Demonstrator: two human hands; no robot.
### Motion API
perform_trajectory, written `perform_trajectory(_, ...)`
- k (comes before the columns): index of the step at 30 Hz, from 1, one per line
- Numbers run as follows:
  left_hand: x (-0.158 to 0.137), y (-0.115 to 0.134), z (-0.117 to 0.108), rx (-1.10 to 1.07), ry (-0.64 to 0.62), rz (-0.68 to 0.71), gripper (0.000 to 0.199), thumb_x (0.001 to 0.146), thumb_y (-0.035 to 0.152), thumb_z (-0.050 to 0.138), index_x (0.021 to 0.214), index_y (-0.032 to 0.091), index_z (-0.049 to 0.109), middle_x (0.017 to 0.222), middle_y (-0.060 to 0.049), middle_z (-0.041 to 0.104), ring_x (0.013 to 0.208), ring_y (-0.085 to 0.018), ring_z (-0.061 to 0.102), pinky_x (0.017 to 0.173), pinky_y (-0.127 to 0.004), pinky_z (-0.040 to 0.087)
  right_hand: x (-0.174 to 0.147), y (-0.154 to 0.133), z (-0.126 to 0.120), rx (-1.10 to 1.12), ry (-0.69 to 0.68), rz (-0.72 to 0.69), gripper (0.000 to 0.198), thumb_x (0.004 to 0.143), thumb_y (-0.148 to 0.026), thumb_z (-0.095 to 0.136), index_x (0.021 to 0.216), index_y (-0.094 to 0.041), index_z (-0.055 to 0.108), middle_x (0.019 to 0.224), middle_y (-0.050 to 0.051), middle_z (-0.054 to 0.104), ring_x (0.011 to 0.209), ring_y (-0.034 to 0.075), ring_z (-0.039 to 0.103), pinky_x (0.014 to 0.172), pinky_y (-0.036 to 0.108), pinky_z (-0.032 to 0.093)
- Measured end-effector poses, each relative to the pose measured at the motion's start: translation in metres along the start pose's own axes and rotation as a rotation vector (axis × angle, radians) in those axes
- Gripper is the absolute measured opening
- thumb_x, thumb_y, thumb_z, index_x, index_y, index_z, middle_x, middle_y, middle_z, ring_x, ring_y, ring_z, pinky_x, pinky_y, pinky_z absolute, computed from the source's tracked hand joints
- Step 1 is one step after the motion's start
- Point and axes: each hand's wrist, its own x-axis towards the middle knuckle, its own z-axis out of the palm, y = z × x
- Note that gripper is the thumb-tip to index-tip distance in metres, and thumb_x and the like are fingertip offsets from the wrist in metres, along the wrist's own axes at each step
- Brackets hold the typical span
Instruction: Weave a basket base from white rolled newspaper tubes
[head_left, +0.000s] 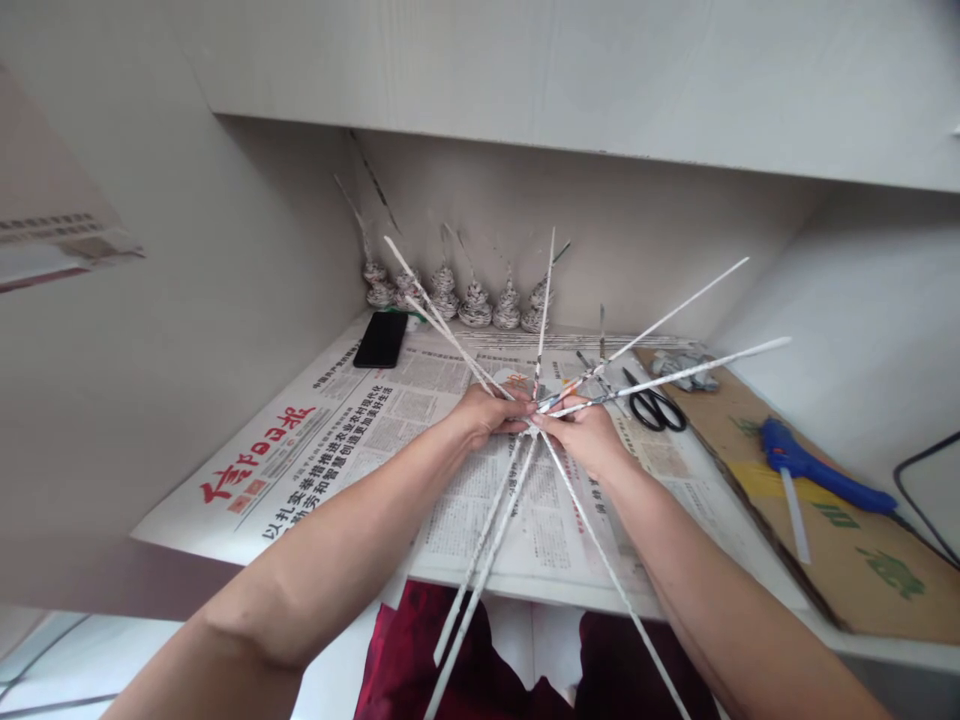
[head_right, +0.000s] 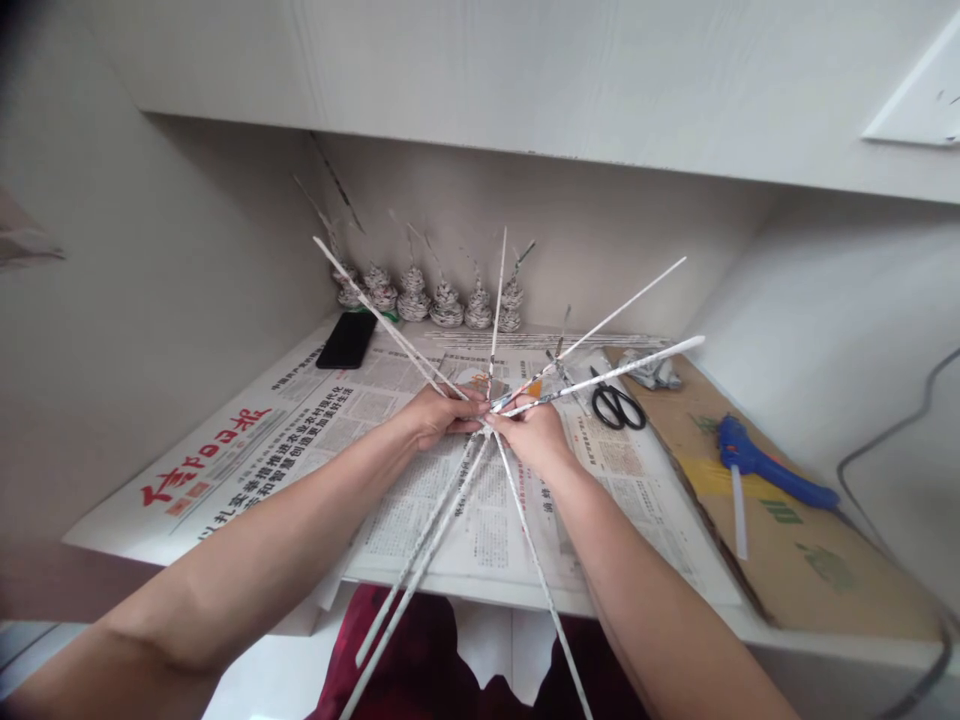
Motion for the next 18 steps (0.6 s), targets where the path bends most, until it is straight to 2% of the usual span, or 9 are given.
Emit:
perform_trajectory(4, -0.003, 0.001, 0.003, 0.011, -0.012, 0.013, 0.022, 0.055, 0.01, 0.085, 0.07, 0.011, 0.068, 0.072, -0.003, 0.067, 0.065, -0.014, 0.065, 0.058, -0.024, 0.057, 0.0, 0.0, 0.002, -0.012, -0.007, 0.009, 0.026, 0.058, -0.037, 0.08, 0.065, -0.02, 0.061, 0.054, -0.003, 0.061, 0.047, 0.013, 0.053, 0.047, 0.025, 0.04)
perform_trajectory(9, -0.003, 0.0, 0.006, -0.017, 0.013, 0.055, 0.02, 0.057, 0.009, 0.083, 0.065, 0.011, 0.065, 0.068, -0.002, 0.064, 0.064, -0.012, 0.064, 0.056, -0.023, 0.057, -0.002, -0.008, 0.003, 0.094, -0.006, 0.049, 0.028, 0.058, -0.035, 0.08, 0.071, -0.02, 0.06, 0.056, -0.004, 0.061, 0.048, 0.012, 0.054, 0.046, 0.024, 0.043)
perform_trajectory(14, -0.001, -0.003, 0.007, -0.042, 0.019, 0.067, 0.022, 0.057, 0.008, 0.083, 0.066, 0.011, 0.064, 0.071, -0.002, 0.064, 0.064, -0.011, 0.063, 0.056, -0.024, 0.058, -0.001, -0.013, 0.002, 0.213, 0.091, 0.031, 0.034, 0.06, -0.039, 0.08, 0.082, -0.019, 0.062, 0.065, -0.002, 0.064, 0.053, 0.013, 0.059, 0.041, 0.021, 0.04)
perform_trajectory(18, -0.001, -0.003, 0.007, -0.063, 0.013, 0.065, 0.021, 0.058, 0.006, 0.082, 0.066, 0.01, 0.063, 0.071, -0.002, 0.064, 0.063, -0.011, 0.063, 0.058, -0.024, 0.059, -0.001, -0.01, 0.003, 0.209, 0.118, 0.014, 0.031, 0.061, -0.039, 0.08, 0.079, -0.018, 0.065, 0.064, -0.001, 0.063, 0.056, 0.014, 0.059, 0.041, 0.021, 0.04)
